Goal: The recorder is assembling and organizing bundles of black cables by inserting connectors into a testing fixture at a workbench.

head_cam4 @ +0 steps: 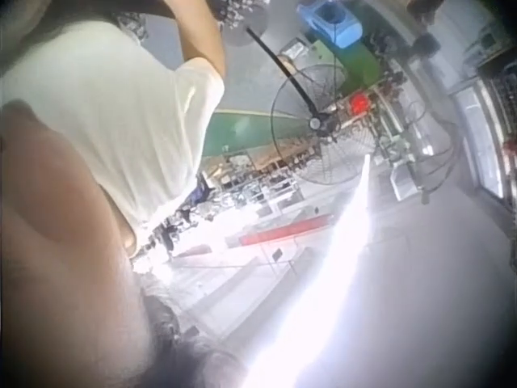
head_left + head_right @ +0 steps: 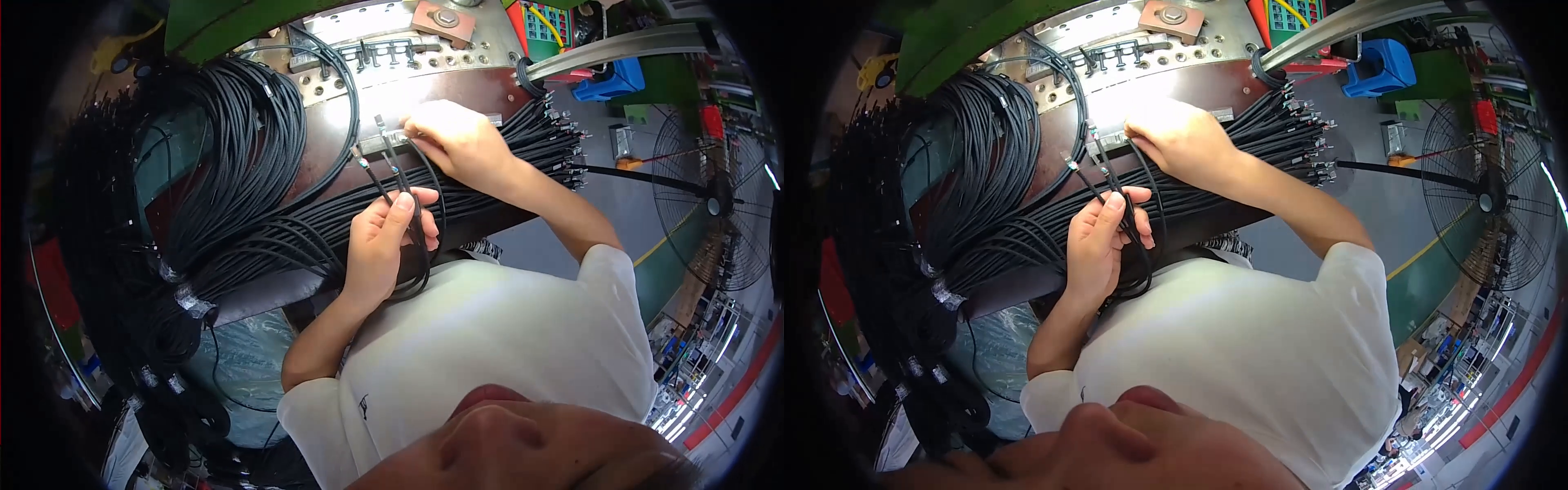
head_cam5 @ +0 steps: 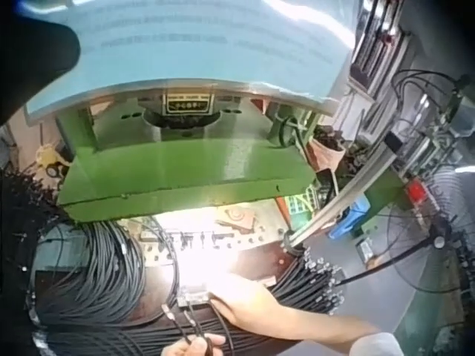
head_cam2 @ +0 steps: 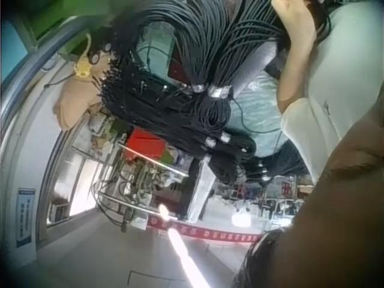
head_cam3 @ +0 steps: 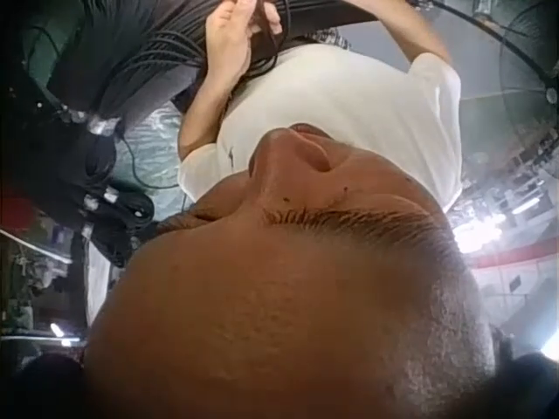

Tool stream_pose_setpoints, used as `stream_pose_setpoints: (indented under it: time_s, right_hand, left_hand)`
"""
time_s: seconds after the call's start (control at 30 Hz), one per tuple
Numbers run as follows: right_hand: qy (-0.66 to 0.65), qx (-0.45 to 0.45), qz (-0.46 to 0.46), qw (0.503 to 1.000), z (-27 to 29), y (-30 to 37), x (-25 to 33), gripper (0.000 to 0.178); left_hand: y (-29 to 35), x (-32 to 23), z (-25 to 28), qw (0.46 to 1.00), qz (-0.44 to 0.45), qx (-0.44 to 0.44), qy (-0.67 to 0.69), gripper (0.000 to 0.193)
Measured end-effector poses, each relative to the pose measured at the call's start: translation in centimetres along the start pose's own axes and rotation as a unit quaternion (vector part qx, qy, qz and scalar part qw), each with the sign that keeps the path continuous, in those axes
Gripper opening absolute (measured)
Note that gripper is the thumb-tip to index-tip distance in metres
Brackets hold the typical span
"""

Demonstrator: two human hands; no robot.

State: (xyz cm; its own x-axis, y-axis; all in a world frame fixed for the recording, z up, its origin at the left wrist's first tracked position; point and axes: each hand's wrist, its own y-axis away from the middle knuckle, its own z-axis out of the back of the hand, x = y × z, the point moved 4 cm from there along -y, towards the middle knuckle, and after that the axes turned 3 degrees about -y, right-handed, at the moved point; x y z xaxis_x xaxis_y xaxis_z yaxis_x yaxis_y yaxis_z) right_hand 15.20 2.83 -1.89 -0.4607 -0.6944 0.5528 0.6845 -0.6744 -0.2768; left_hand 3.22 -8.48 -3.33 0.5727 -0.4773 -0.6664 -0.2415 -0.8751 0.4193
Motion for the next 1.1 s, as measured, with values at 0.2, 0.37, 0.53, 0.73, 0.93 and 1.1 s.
stream_pose_setpoints:
  time_s: [0.2, 0.37, 0.53, 0.73, 0.93, 1.1]
  right_hand:
    - [0.192, 0.054, 0.111, 0.974, 1.3, -0.5, 1.6, 0.019]
    - [-0.045, -0.045, -0.004, 0.998, 1.4, 0.6, -0.7, 0.015]
    - [-0.179, -0.005, -0.125, 0.976, -0.2, 1.0, -2.4, 0.010]
    - [-0.185, -0.021, -0.124, 0.975, -0.2, 1.1, -2.3, 0.014]
    - [0.017, -0.058, 0.045, 0.997, 1.5, 1.0, -1.6, 0.019]
    - [0.004, -0.073, 0.164, 0.984, 3.4, 1.7, 1.4, 0.019]
  left_hand:
    - [0.2, -0.3, -1.1, 0.985, 0.117, 0.090, -0.094, 0.030]
    - [-0.2, -2.8, -0.3, 0.986, -0.091, -0.021, -0.135, 0.041]
    - [-1.6, -1.0, -0.8, 0.997, -0.003, 0.072, 0.010, 0.044]
    - [-1.9, -0.8, -1.0, 0.995, 0.011, 0.101, -0.009, 0.043]
    - [-2.5, -0.5, -1.2, 0.993, 0.026, 0.111, -0.006, 0.043]
    - [-2.1, -1.1, -2.9, 0.982, 0.123, 0.143, -0.030, 0.040]
